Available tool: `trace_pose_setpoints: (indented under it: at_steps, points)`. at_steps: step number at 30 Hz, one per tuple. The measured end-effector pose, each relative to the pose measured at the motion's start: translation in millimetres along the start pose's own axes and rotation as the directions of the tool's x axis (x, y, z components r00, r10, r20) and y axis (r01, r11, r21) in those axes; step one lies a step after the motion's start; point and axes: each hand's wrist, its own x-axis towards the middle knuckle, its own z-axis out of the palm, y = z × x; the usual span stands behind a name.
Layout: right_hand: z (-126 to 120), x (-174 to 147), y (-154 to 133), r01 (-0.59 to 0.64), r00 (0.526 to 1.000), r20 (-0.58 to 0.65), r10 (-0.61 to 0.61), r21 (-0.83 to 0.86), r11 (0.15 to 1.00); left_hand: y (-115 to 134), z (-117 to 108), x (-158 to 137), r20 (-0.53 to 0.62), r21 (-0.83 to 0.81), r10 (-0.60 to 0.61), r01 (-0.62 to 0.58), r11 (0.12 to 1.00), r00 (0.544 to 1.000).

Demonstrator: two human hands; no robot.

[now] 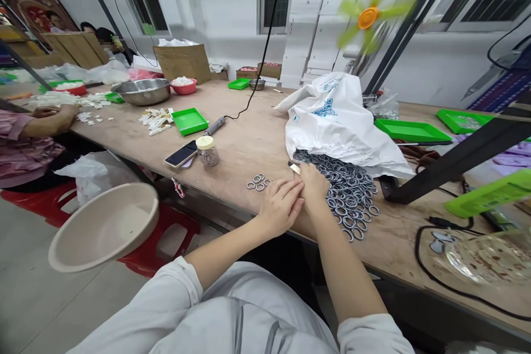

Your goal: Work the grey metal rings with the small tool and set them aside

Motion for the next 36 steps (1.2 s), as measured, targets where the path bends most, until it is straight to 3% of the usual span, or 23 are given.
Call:
trace_pose_setpoints:
  at_steps: [5,10,13,17,20,23,25,27,29,32,34,36]
  points:
    - [-5,-2,1,-0.02,1.0,0.023,0.019,0.045,0.999,2,-4,1,-0.002,-0.016,0.046,-0.046,0.999,0.999]
    - [-3,-4,2,0.017,1.0,0.019,-0.019,0.111,0.994,4,-3,6,0.091,-0.029,0.043,-0.041,0.999,0.995]
    - [-4,-1,6,0.008,1.0,0.0,-0.008,0.095,0.995,6,-10,8,0.109,-0.243,0.021,0.006,0.97,0.994]
    - [-10,-5,10,-0.039,0.996,-0.08,0.042,0.036,0.999,6,-21,11,0.041,-0.546,0.024,0.003,0.838,0.999]
    - [-13,-15,7,-0.005,0.997,-0.073,0.005,-0.008,1.0,4,-19,12,-0.074,-0.485,-0.011,-0.026,0.874,0.997]
    - [-13,-21,3,0.027,0.999,-0.037,-0.027,-0.003,1.0,8,-14,5,-0.011,-0.379,0.035,-0.036,0.925,0.999]
    - [-11,-20,4,-0.001,0.998,-0.061,0.001,-0.005,1.0,14,-14,-2,-0.003,-0.416,0.129,-0.119,0.901,0.992]
    - [-8,-17,10,-0.012,0.991,-0.135,0.012,0.003,1.0,23,-19,-6,-0.049,-0.531,0.221,-0.213,0.82,0.974]
    - [-5,-15,18,0.015,0.98,-0.199,-0.003,0.061,0.998,31,-31,-3,-0.069,-0.64,0.221,-0.213,0.738,0.973]
    - [0,-17,29,0.07,0.965,-0.262,-0.01,0.223,0.972,42,-61,13,0.017,-0.766,0.013,0.005,0.643,1.0]
    - [5,-22,35,0.104,0.953,-0.302,-0.001,0.326,0.94,47,-86,27,0.095,-0.868,-0.135,0.148,0.474,0.986]
    - [10,-29,41,0.134,0.94,-0.341,0.015,0.409,0.903,51,-111,38,0.187,-0.944,-0.227,0.239,0.229,0.956]
